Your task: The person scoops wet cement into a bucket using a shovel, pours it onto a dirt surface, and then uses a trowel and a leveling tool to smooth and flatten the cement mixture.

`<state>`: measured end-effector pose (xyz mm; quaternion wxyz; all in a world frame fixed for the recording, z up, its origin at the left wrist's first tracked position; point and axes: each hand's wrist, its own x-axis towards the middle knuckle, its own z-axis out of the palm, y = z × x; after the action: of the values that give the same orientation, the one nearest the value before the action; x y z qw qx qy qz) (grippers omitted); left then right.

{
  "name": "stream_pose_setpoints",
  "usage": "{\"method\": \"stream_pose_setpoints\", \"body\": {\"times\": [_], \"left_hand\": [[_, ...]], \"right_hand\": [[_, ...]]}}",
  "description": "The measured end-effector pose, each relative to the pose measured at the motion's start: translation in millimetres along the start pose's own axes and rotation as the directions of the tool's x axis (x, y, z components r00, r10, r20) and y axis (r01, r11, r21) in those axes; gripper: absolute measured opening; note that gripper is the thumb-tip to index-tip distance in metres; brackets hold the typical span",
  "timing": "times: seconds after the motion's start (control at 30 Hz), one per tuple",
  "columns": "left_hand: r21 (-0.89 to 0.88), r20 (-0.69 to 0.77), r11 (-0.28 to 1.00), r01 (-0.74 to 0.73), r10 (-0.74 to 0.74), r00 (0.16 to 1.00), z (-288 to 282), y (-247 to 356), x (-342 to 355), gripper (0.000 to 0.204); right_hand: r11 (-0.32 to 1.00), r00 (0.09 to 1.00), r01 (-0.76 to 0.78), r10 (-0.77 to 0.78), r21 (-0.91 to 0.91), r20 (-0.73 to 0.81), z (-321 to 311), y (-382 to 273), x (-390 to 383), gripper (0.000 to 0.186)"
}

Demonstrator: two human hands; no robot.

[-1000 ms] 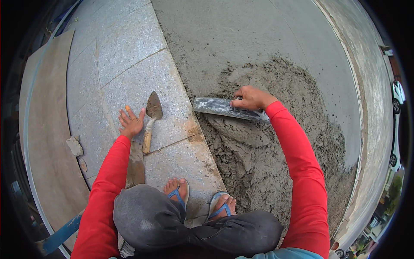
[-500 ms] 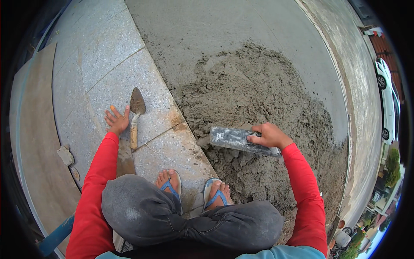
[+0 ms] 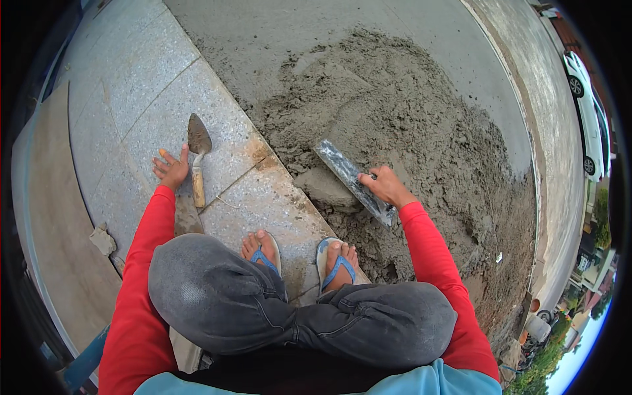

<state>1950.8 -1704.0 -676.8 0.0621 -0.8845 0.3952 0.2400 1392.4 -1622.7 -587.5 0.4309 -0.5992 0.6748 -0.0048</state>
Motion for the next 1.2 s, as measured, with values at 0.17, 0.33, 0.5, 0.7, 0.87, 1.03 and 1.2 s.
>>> {"method": "stream_pose_setpoints", "body": {"times": [0.17,0.33,0.5,0.7,0.87,1.03,1.2], "left_hand": [[-0.026,-0.025,0.999,-0.037,0.036,0.999,8,4,8,0.113],[-0.06,-0.04,0.997,-0.056,0.054,0.998,5,-1,12,0.112],[-0.03,-0.056,0.999,-0.043,0.041,0.998,1,-11,11,0.112],[-0.093,0.038,0.992,-0.085,0.089,0.995,5,13,-16,0.106],[-0.143,0.027,0.989,-0.034,0.038,0.999,-11,-6,-15,0.109],[-0.137,0.066,0.99,-0.02,0.029,0.997,-10,-2,-23,0.109],[-0.165,0.055,0.986,-0.034,0.043,0.998,-11,1,-25,0.108]], "right_hand": [[0.999,0.995,-0.053,0.052,0.012,0.088,1,-1,-51,0.054],[0.988,0.988,0.133,-0.138,-0.082,-0.071,-83,-21,-107,0.047],[0.987,1.0,-0.023,0.025,0.158,-0.01,-91,-77,-108,0.037],[0.979,0.989,-0.134,0.141,-0.157,0.035,79,-33,-125,0.041],[0.968,0.986,-0.137,0.153,-0.209,0.062,45,-82,-125,0.04],[0.965,0.966,-0.259,0.26,-0.043,0.005,72,-71,-145,0.04],[0.964,0.975,-0.203,0.216,-0.174,0.058,82,-59,-149,0.039]]}}
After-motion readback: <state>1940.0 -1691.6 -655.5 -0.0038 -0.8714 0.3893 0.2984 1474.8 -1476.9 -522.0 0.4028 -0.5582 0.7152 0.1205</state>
